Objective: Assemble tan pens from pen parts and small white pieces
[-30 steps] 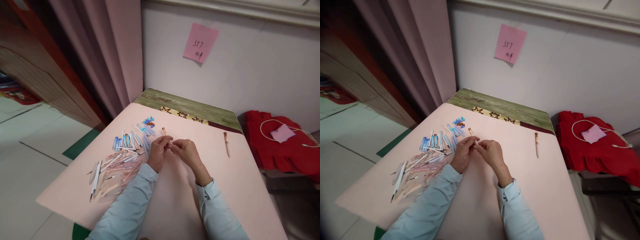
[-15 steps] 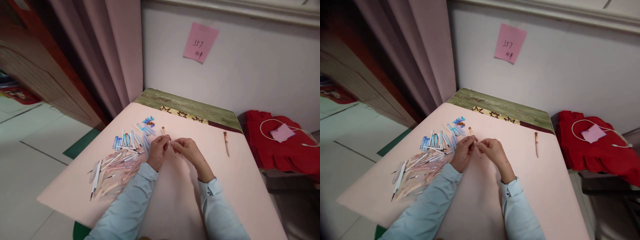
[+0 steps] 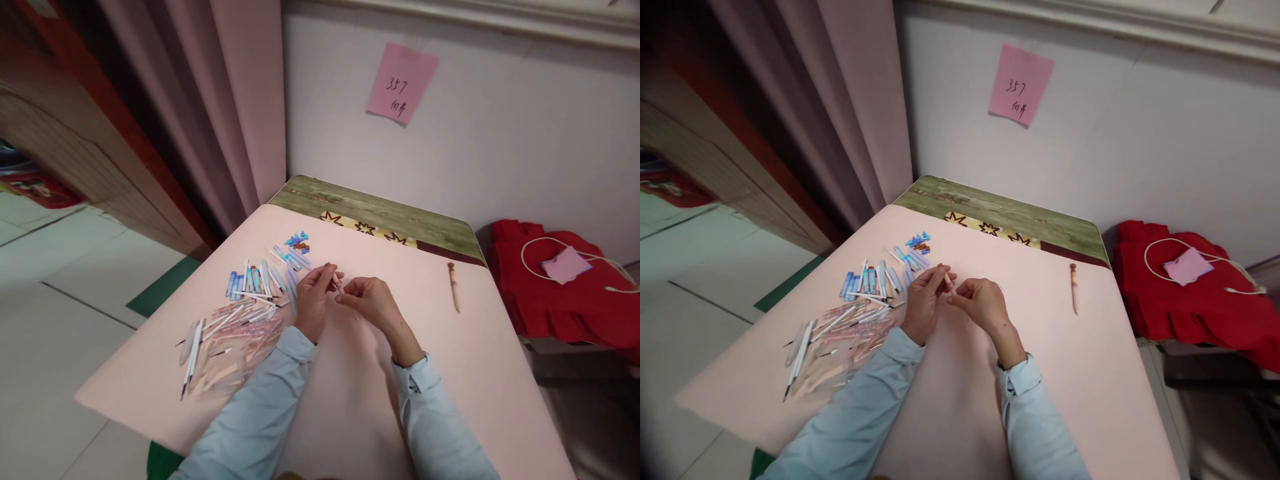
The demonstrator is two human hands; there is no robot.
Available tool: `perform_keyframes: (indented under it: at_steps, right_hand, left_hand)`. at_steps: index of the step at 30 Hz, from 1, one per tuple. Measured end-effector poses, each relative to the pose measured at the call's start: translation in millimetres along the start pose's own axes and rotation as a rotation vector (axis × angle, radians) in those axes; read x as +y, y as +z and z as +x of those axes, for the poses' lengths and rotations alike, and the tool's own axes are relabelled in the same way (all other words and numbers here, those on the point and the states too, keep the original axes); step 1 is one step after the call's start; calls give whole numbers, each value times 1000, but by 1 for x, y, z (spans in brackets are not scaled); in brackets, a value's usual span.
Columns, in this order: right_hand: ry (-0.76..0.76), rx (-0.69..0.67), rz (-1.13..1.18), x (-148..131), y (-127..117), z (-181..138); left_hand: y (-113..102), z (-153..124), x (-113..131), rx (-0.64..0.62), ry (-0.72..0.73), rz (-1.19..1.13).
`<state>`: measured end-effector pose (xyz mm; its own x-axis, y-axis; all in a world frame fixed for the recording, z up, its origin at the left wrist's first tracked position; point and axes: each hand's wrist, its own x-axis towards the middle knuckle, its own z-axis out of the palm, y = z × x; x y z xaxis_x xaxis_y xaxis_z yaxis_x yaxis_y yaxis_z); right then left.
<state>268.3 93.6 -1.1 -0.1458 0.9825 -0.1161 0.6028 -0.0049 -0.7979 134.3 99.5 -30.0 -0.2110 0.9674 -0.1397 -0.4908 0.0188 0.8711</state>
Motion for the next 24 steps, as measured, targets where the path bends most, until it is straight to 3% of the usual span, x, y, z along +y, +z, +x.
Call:
perform_keyframes:
  at_steps: [11, 17, 24]
  right_hand:
    - [21, -30, 125, -1, 3, 1]
    - [-7, -15, 328, 5, 3, 4]
    - [25, 8, 195, 5, 1, 3]
  left_hand:
    - [1, -2, 0, 19, -98, -124]
    - [1, -4, -4, -137, -134, -59]
    - [-3, -1, 2, -136, -94, 19]
